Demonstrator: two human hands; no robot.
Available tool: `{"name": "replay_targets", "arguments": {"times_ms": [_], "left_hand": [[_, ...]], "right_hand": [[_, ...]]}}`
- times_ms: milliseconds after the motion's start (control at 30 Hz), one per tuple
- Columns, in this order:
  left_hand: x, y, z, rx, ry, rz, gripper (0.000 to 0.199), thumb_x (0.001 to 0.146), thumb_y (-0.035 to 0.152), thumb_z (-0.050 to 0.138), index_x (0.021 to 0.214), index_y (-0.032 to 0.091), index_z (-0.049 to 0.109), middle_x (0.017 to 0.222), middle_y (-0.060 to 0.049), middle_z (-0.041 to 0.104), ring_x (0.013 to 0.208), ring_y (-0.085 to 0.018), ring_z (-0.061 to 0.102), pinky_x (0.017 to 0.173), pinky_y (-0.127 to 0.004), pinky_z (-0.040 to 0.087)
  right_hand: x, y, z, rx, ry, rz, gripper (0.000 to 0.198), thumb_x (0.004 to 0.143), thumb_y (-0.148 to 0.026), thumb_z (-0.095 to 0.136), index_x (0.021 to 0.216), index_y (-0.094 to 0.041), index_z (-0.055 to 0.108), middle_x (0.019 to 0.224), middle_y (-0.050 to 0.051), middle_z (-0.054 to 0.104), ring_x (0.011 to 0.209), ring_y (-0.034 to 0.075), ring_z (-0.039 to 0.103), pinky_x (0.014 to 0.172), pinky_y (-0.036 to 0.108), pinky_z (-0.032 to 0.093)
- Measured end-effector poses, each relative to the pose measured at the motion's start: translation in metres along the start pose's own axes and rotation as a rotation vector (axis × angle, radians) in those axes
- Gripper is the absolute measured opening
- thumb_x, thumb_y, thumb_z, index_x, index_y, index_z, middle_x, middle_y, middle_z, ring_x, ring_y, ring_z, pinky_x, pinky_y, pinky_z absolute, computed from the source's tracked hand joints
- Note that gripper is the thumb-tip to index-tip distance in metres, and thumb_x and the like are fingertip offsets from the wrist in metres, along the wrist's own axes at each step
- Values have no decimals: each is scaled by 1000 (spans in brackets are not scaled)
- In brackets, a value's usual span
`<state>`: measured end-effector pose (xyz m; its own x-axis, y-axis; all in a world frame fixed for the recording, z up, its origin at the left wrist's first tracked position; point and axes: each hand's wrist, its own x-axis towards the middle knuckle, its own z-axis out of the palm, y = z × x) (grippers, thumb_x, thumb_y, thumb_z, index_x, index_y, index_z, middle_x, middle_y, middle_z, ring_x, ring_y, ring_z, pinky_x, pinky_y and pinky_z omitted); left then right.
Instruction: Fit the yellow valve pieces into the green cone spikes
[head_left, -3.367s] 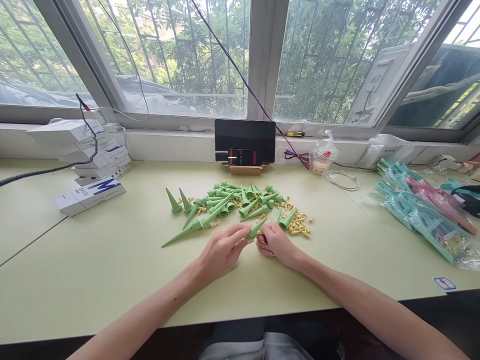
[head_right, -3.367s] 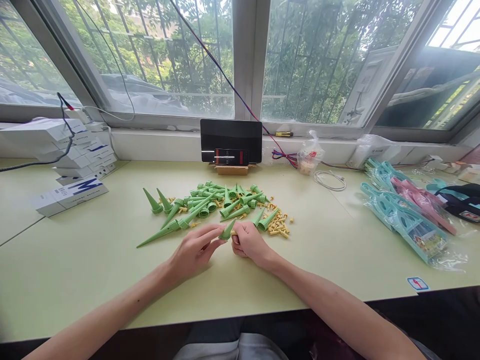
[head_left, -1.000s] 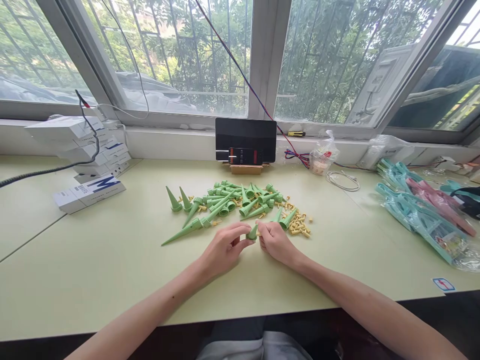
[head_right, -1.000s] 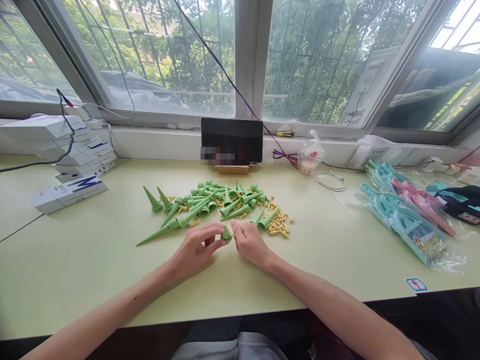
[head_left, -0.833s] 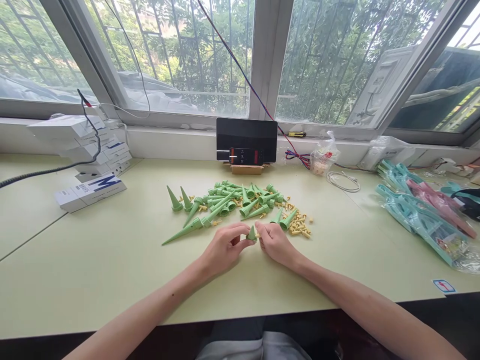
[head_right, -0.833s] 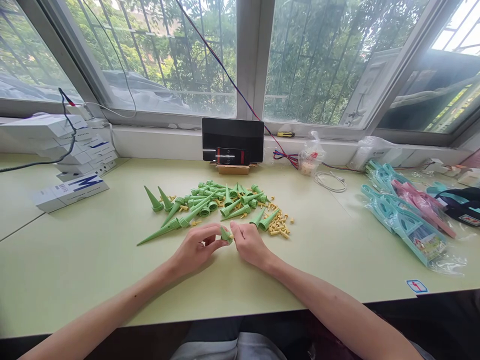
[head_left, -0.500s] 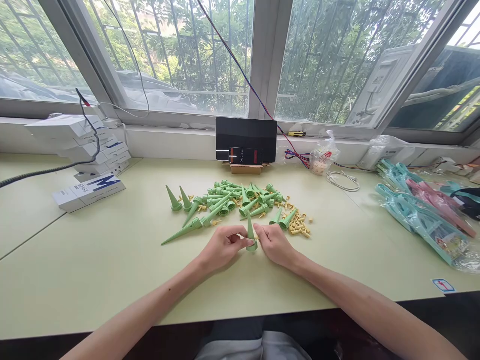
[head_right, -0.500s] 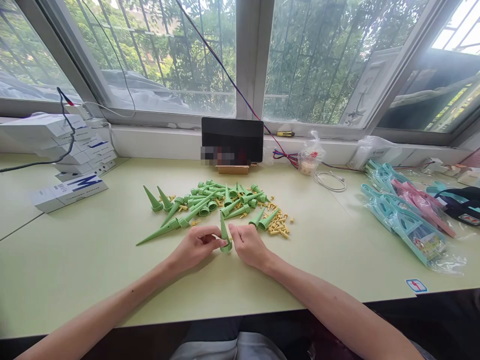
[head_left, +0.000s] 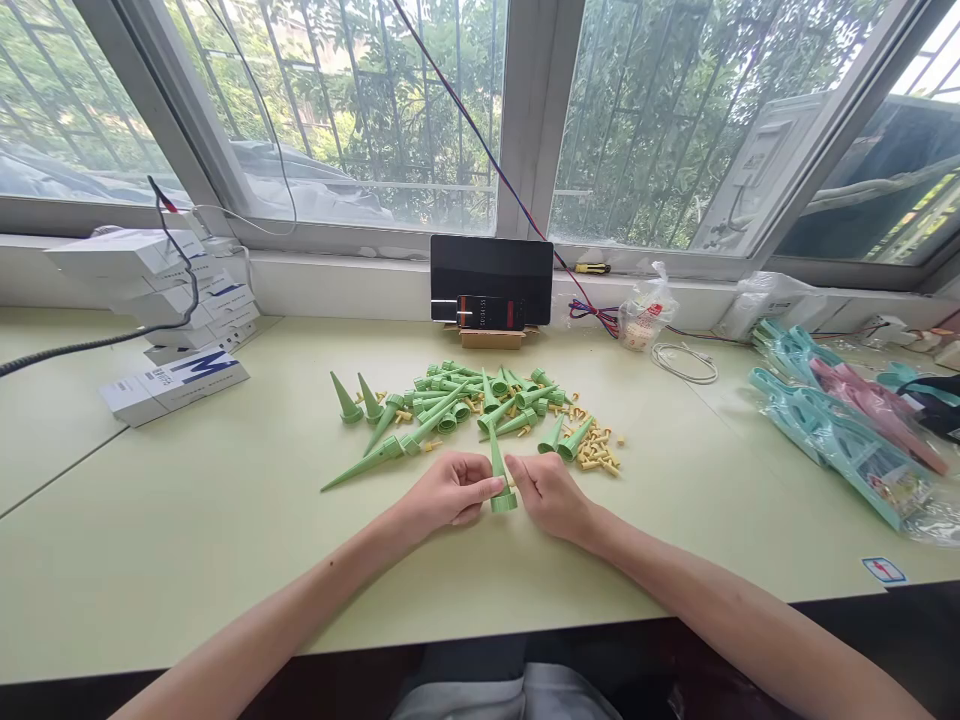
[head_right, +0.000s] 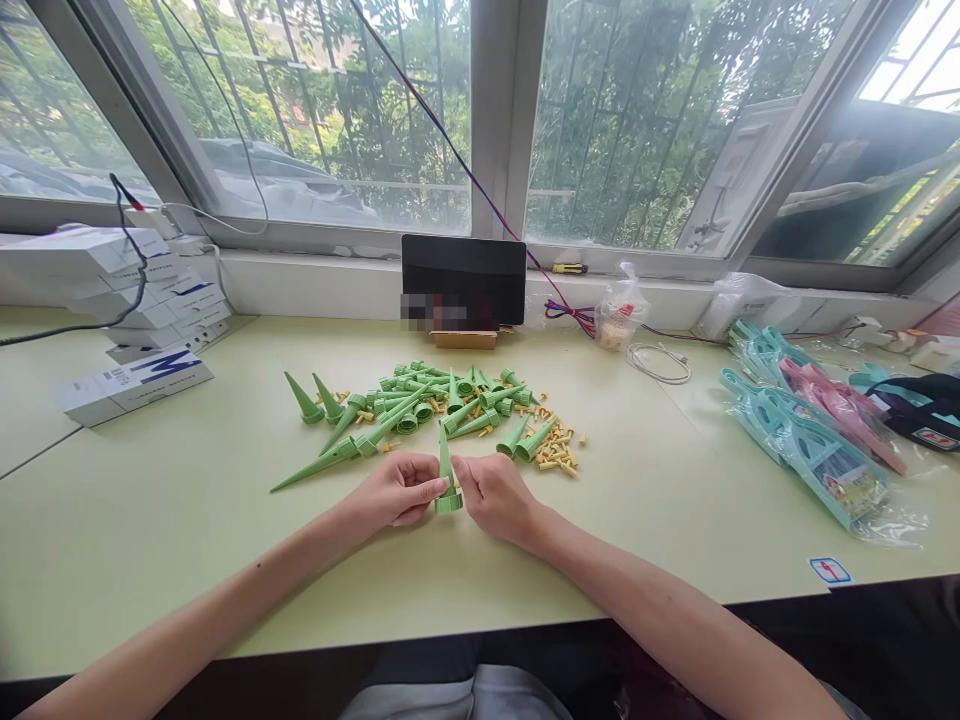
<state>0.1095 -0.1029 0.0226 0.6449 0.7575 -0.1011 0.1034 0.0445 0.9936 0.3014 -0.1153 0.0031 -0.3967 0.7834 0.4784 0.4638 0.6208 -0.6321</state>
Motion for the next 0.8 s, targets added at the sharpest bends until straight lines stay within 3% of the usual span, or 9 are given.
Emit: {"name": "replay_targets", "arguments": {"times_ms": [333,800], "left_hand": [[-1,-5,-3,-112,-49,-26,45,84,50,70,66,18,45,44,9,35,38,-4,26,41,-19,17],[0,0,4,98,111,85,42,85,48,67,64,16,48,49,9,31,40,-4,29,39,-18,20]], "right_hand": [[-1,-1,-4,-108,10,-155,43,106,-31,26,64,-22,28,55,-4,32,50,12,23,53,28,22],[1,0,2,50,47,-21,45,105,-35,29,63,-21,24,54,-5,27,49,10,23,51,27,21]]}}
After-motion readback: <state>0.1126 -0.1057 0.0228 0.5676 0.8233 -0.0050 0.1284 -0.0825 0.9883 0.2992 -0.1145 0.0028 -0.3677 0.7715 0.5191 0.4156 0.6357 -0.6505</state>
